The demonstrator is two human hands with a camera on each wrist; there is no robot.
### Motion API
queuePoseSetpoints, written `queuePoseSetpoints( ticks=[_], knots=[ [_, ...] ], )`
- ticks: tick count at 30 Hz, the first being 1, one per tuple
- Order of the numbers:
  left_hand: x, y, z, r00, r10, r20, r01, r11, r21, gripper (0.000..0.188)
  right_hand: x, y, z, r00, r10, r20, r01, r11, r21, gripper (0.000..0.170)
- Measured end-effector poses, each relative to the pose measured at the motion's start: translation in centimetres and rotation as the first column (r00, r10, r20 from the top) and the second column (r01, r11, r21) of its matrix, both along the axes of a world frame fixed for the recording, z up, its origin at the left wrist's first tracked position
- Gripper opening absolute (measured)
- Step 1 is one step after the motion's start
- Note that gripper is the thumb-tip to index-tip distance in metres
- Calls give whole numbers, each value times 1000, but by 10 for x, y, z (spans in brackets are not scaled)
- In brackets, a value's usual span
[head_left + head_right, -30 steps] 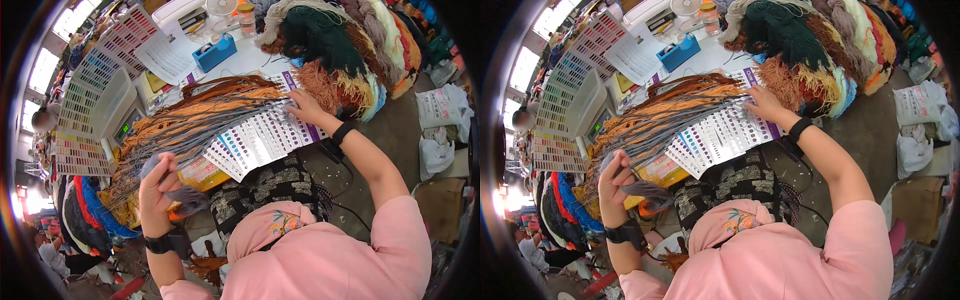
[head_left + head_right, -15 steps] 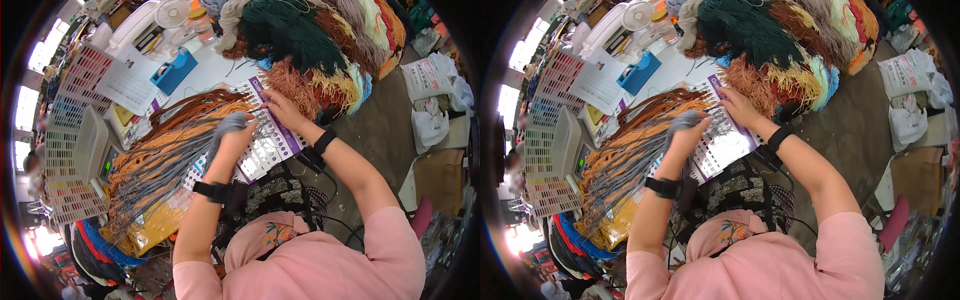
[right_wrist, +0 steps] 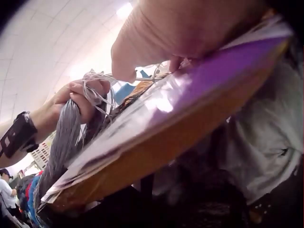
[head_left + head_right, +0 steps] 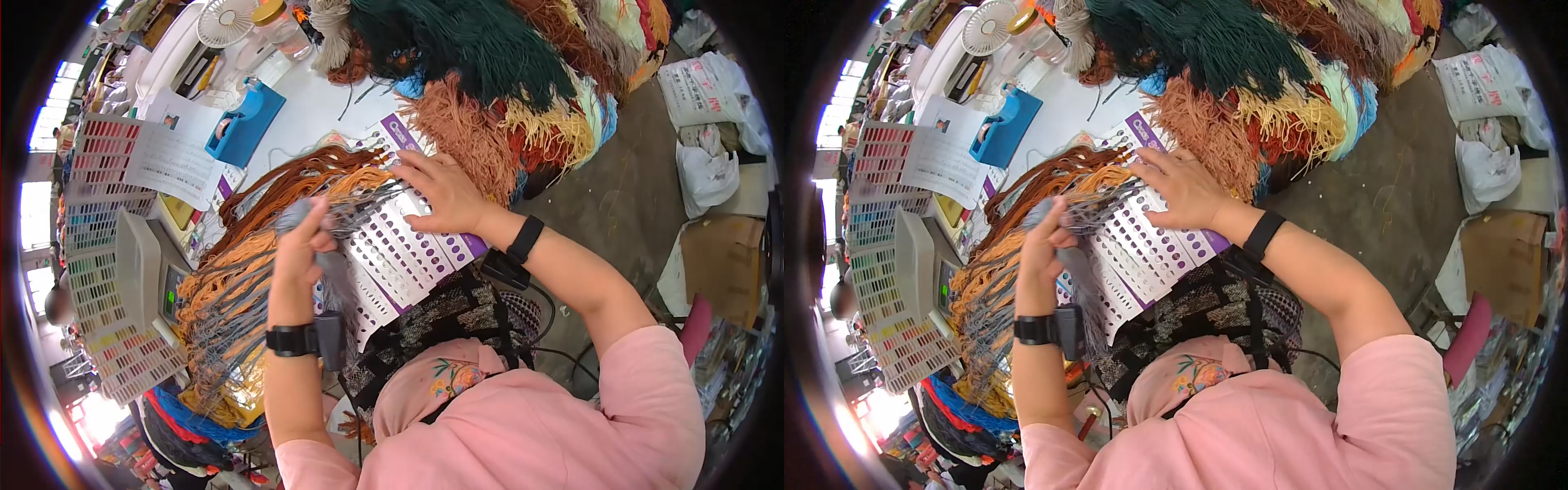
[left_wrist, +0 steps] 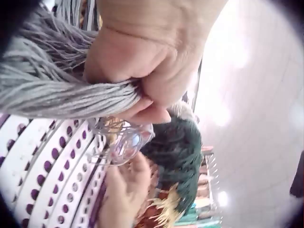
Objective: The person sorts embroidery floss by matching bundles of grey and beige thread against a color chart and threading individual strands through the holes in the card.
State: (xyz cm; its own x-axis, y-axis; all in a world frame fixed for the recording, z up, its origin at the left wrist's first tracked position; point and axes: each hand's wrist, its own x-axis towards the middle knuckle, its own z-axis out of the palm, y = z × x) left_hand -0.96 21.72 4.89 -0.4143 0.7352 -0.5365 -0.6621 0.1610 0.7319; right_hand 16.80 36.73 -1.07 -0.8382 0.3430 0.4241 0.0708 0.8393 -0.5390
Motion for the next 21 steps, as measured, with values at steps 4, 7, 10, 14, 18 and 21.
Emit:
queuePoseSetpoints(
  ticks=[4,7,10,14,18,21],
  knots=[
    [-39,-30,13,973,105,208,-126,988,92,9,-2,-2,-3,998,-44,47,46,998,-31,54],
    [-74,-63,20,962,94,256,-149,967,206,12,-3,-3,-4,997,-55,61,55,998,3,53],
    [-85,-84,20,954,220,203,-251,957,143,13,-4,-4,-3,996,-43,81,44,999,-8,52],
    [-88,-101,23,946,320,-58,-324,943,-78,13,-4,-5,-6,994,-60,87,59,998,17,48],
    [-116,-132,12,862,322,-391,-438,862,-256,15,-4,-7,-2,991,-52,123,46,997,57,44],
    [-183,-203,-5,702,627,-338,-695,706,-137,14,-5,-7,-3,992,-49,117,38,995,92,44]
  ],
)
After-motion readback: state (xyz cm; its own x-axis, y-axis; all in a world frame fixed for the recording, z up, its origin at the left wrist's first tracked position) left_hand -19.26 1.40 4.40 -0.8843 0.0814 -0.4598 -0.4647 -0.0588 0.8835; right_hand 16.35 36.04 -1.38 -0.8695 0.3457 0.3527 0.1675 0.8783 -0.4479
